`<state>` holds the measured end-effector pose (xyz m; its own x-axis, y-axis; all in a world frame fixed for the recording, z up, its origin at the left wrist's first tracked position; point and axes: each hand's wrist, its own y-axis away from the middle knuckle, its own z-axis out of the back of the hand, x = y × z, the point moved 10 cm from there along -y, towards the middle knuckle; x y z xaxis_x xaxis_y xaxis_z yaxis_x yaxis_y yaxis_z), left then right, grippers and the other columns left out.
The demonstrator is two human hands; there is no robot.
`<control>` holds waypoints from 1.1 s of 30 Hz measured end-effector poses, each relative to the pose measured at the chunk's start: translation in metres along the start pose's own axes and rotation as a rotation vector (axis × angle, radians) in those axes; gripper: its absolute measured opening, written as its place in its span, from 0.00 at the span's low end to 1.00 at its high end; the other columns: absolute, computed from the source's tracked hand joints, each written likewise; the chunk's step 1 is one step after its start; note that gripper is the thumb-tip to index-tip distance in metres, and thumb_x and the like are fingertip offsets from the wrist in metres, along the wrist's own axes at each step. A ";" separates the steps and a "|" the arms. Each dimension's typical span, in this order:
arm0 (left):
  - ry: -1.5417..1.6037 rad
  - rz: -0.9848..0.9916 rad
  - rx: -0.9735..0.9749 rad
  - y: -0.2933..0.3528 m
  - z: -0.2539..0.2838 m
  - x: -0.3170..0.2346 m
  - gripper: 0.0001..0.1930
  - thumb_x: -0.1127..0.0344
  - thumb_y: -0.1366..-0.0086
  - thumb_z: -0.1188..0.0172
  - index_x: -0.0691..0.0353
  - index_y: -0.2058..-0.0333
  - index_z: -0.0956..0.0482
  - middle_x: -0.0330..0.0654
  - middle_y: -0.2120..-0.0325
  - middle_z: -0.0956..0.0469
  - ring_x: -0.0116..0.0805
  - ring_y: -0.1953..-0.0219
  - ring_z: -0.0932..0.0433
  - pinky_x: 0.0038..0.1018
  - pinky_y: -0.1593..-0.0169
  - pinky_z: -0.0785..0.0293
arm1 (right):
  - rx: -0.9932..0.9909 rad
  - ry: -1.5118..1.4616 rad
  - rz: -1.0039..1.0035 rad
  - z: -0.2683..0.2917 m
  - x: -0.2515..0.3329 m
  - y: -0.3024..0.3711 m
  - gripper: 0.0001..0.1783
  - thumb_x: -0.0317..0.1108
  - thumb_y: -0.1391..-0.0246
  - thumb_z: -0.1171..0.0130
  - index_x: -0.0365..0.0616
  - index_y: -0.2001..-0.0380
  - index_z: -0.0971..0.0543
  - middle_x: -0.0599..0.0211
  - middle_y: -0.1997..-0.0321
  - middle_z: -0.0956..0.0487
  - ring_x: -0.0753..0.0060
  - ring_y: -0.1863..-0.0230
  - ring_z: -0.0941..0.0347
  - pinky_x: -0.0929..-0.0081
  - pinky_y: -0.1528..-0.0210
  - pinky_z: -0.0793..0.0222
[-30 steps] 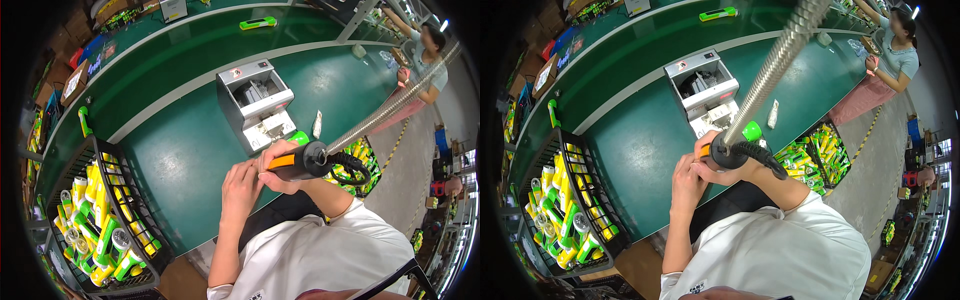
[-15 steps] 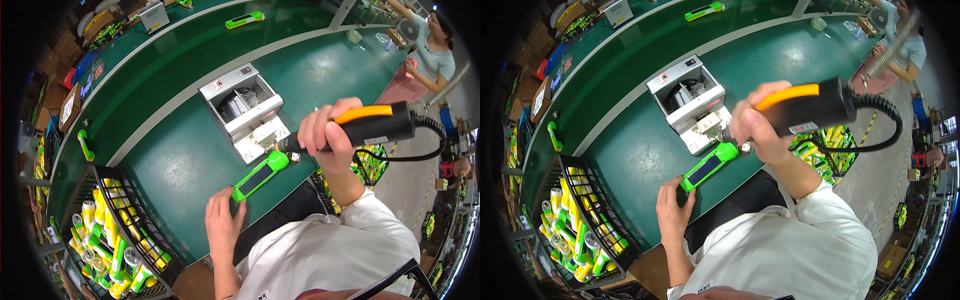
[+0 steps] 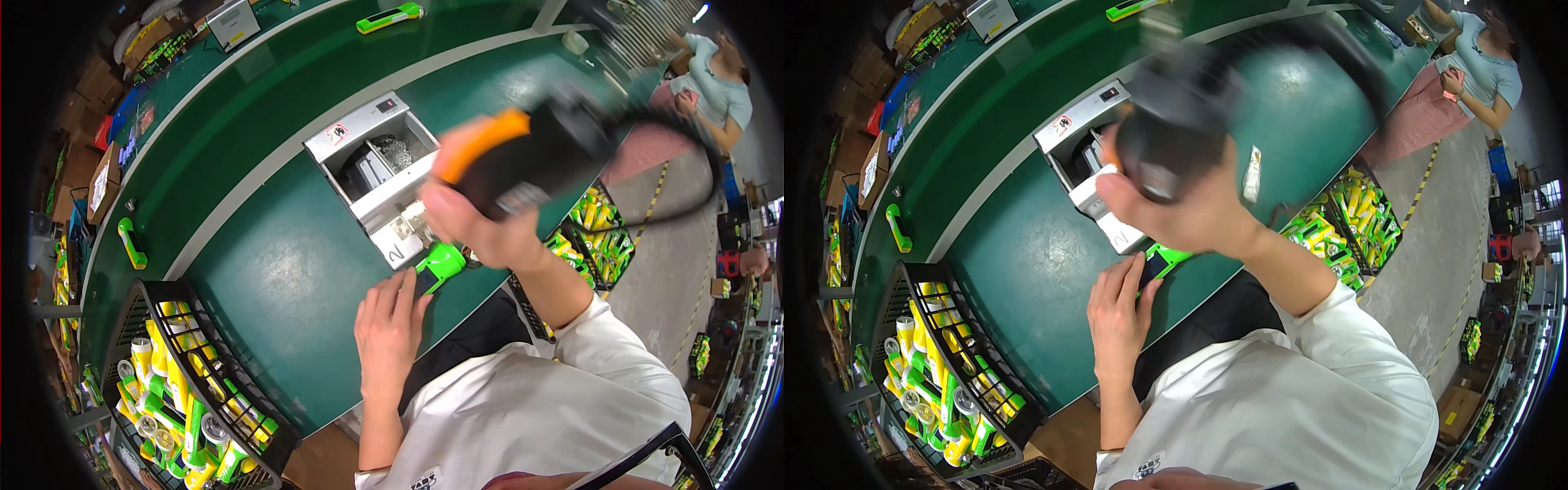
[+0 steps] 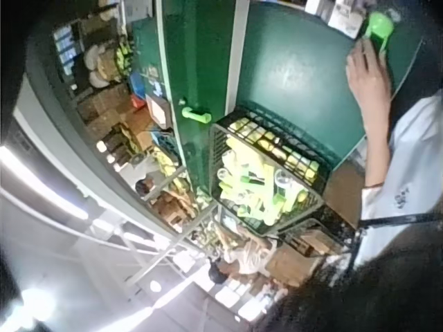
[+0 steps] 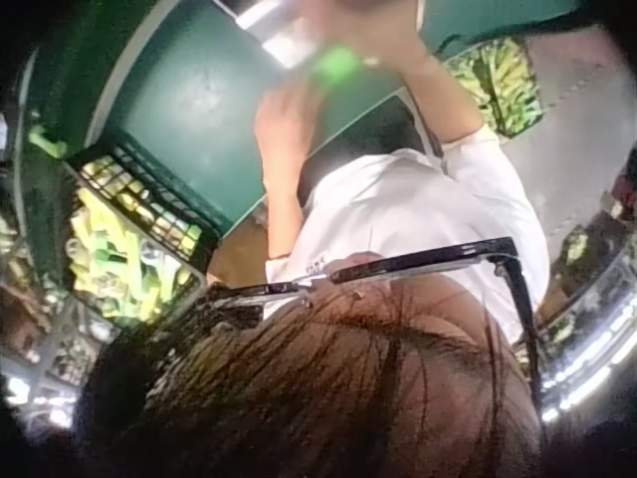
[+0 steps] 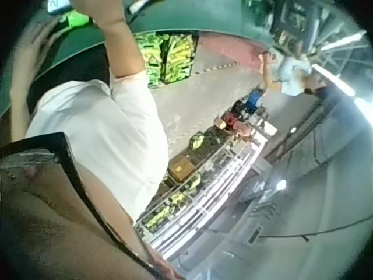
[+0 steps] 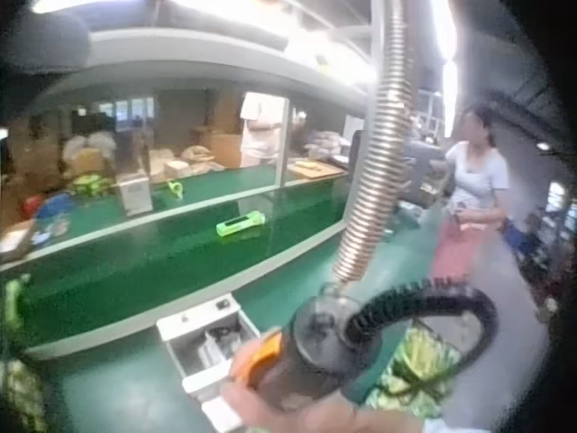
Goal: The person assembles flashlights by fastening screws into each unit using an electric screwdriver and placing the completed flashlights onto the workbench.
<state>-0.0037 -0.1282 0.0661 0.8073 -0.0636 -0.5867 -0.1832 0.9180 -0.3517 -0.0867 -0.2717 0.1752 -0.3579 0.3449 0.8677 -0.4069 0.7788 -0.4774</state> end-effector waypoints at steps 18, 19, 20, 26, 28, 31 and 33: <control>0.073 0.043 0.007 0.002 -0.002 0.012 0.17 0.66 0.40 0.29 0.63 0.52 0.15 0.40 0.56 0.18 0.41 0.54 0.20 0.36 0.54 0.24 | 0.053 0.000 -0.092 -0.016 -0.011 0.015 0.13 0.17 0.44 0.42 0.34 0.57 0.31 0.66 0.80 0.29 0.78 0.86 0.33 0.77 0.82 0.36; 0.072 0.044 0.006 0.001 -0.002 0.012 0.17 0.66 0.40 0.29 0.63 0.52 0.15 0.40 0.56 0.18 0.41 0.54 0.20 0.36 0.54 0.24 | 0.047 -0.009 -0.097 -0.014 -0.014 0.016 0.13 0.17 0.44 0.42 0.35 0.57 0.31 0.66 0.79 0.28 0.78 0.86 0.33 0.77 0.82 0.36; 0.076 0.046 0.009 0.001 -0.003 0.012 0.17 0.66 0.40 0.29 0.63 0.52 0.15 0.40 0.57 0.18 0.41 0.54 0.20 0.36 0.54 0.24 | 0.041 -0.017 -0.103 -0.012 -0.017 0.017 0.13 0.17 0.44 0.42 0.35 0.57 0.31 0.65 0.79 0.28 0.78 0.86 0.33 0.77 0.82 0.36; 0.104 0.059 -0.003 -0.003 0.003 0.011 0.17 0.68 0.42 0.28 0.65 0.54 0.15 0.43 0.58 0.17 0.44 0.58 0.19 0.37 0.56 0.22 | 0.080 0.036 -0.078 -0.013 -0.027 0.025 0.13 0.17 0.44 0.43 0.37 0.57 0.32 0.65 0.78 0.28 0.78 0.84 0.32 0.77 0.82 0.35; 0.122 0.063 0.007 -0.003 0.002 0.012 0.17 0.68 0.42 0.28 0.64 0.54 0.15 0.42 0.58 0.17 0.44 0.58 0.19 0.37 0.56 0.22 | 0.115 0.051 -0.072 -0.017 -0.026 0.028 0.14 0.17 0.44 0.42 0.37 0.57 0.32 0.65 0.78 0.27 0.79 0.84 0.32 0.77 0.81 0.35; 0.144 0.035 0.023 -0.001 0.002 0.010 0.16 0.68 0.42 0.28 0.64 0.55 0.14 0.42 0.57 0.17 0.44 0.58 0.19 0.38 0.56 0.22 | 0.203 0.081 -0.071 -0.022 -0.025 0.035 0.15 0.16 0.45 0.42 0.38 0.57 0.33 0.65 0.76 0.27 0.80 0.81 0.32 0.77 0.78 0.35; 0.086 0.025 0.033 0.003 0.000 0.010 0.18 0.65 0.41 0.29 0.61 0.51 0.15 0.39 0.57 0.18 0.39 0.55 0.20 0.34 0.57 0.26 | 0.336 0.246 0.118 -0.035 -0.012 0.039 0.15 0.15 0.45 0.42 0.39 0.58 0.34 0.66 0.75 0.27 0.80 0.78 0.31 0.78 0.75 0.35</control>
<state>0.0040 -0.1264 0.0588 0.7510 -0.0723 -0.6563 -0.1833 0.9321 -0.3123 -0.0693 -0.2272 0.1506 -0.2240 0.5672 0.7925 -0.6406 0.5272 -0.5583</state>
